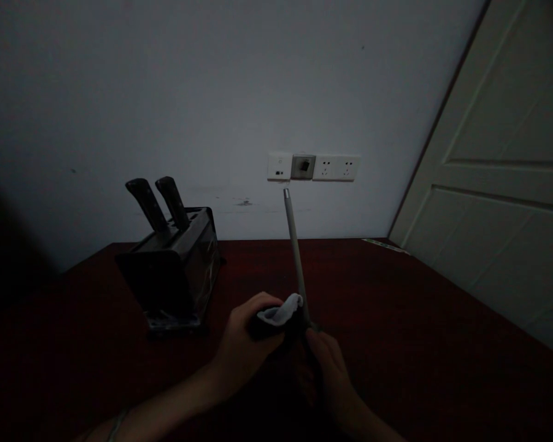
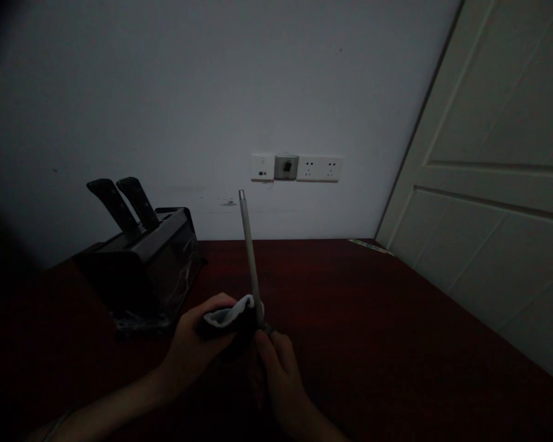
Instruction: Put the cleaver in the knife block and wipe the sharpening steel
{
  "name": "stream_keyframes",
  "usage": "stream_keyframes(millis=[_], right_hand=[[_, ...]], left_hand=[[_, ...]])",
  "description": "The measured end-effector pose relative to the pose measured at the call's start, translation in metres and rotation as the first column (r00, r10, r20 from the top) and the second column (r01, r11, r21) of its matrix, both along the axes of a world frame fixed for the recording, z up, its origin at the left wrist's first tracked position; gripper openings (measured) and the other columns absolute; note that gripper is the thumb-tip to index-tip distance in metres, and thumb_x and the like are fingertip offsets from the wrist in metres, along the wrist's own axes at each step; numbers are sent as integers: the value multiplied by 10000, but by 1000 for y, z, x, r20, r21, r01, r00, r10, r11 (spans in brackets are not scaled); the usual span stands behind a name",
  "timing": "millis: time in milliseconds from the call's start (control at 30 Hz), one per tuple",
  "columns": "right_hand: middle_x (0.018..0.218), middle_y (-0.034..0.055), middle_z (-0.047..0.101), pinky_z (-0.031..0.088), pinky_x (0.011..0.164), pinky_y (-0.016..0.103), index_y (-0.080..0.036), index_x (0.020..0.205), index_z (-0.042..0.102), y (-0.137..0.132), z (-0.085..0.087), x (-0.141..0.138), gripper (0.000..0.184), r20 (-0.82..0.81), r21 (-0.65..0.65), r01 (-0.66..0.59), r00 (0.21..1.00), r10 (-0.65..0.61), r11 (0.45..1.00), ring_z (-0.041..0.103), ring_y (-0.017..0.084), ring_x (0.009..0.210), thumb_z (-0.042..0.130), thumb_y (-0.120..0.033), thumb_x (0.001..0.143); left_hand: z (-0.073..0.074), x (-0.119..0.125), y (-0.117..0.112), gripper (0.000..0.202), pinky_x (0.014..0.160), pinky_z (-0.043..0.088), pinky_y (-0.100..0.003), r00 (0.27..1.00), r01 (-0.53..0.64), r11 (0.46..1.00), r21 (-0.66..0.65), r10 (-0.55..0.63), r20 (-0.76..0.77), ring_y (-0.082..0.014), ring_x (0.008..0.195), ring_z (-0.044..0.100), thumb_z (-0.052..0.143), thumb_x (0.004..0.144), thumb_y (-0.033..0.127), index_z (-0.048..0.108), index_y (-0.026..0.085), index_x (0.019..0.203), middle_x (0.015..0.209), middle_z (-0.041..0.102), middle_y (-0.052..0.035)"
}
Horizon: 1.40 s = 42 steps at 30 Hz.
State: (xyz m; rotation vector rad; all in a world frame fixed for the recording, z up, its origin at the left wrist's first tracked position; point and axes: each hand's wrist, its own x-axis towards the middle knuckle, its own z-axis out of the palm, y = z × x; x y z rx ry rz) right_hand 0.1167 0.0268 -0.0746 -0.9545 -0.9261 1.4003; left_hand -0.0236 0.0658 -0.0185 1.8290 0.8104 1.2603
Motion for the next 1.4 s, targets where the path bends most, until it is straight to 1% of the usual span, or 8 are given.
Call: stream_keyframes(millis=[133, 267, 400, 500, 633, 1000, 1267, 1400], right_hand=[[421, -102, 354, 216, 319, 157, -184, 686, 455, 1, 0, 2, 398, 37, 52, -25, 999, 24, 998, 290, 33, 329, 576, -562, 728], [443, -93, 354, 213, 334, 170, -181, 716, 490, 2, 3, 1, 352, 123, 106, -36, 992, 23, 994, 283, 39, 351, 578, -520, 749], [589, -37, 467, 330, 425, 183, -172, 829, 584, 2, 5, 0, 285, 185, 136, 44, 980, -69, 990, 377, 66, 476, 592, -451, 769], [640, -10, 517, 434, 570, 233, -188, 867, 617, 2, 9, 1, 248, 205, 192, 49, 975, -89, 980, 482, 126, 616, 603, -414, 766], [751, 29, 607, 466, 693, 291, -207, 900, 658, 3, 17, 3, 273, 198, 274, 75, 971, -132, 959, 533, 186, 730, 631, -416, 726], [728, 32, 633, 484, 640, 306, -226, 765, 666, -1, 11, 4, 212, 188, 286, 121, 966, -179, 951, 558, 198, 686, 673, -402, 647], [506, -32, 488, 367, 388, 190, -171, 704, 595, -3, 18, 0, 325, 90, 189, 33, 995, -51, 982, 401, 71, 418, 664, -487, 673], [388, -116, 343, 204, 275, 139, -190, 692, 475, 1, 12, 2, 327, -37, 46, -63, 997, 64, 997, 249, 23, 286, 631, -476, 720]], left_hand=[[-2, 1, -1, 111, 722, 440, -266, 998, 60, 998, -10, -60, 13, -169, 775, 576, 594, 740, 182, 632, 179, 844, 829, 621, -31], [-3, 2, -2, 93, 678, 443, -238, 998, -50, 998, -27, 51, 33, -148, 726, 568, 552, 806, 239, 623, 179, 797, 772, 601, -15], [-7, 2, -6, 141, 719, 456, -238, 998, -17, 991, 134, 9, 55, -149, 801, 589, 573, 788, 154, 610, 207, 913, 862, 621, -14], [-11, 1, -7, 275, 774, 465, -278, 995, 95, 936, 339, -92, -25, -173, 901, 582, 551, 801, 116, 574, 223, 1053, 982, 623, -53], [-13, -2, -6, 337, 865, 442, -337, 987, 125, 834, 538, -52, -149, -197, 997, 552, 509, 831, 117, 521, 209, 1155, 1052, 619, -90], [-11, -4, -6, 397, 906, 422, -395, 949, 249, 749, 614, -63, -309, -225, 1066, 506, 402, 828, 94, 424, 167, 1217, 1120, 578, -131], [0, -7, -6, 291, 830, 439, -312, 956, 287, 854, 434, -227, -186, -187, 935, 531, 420, 818, 97, 479, 186, 1089, 998, 570, -85], [5, -7, -4, 159, 730, 439, -240, 998, 56, 978, 201, -46, -53, -151, 781, 557, 440, 860, 188, 583, 191, 931, 867, 594, -36]])
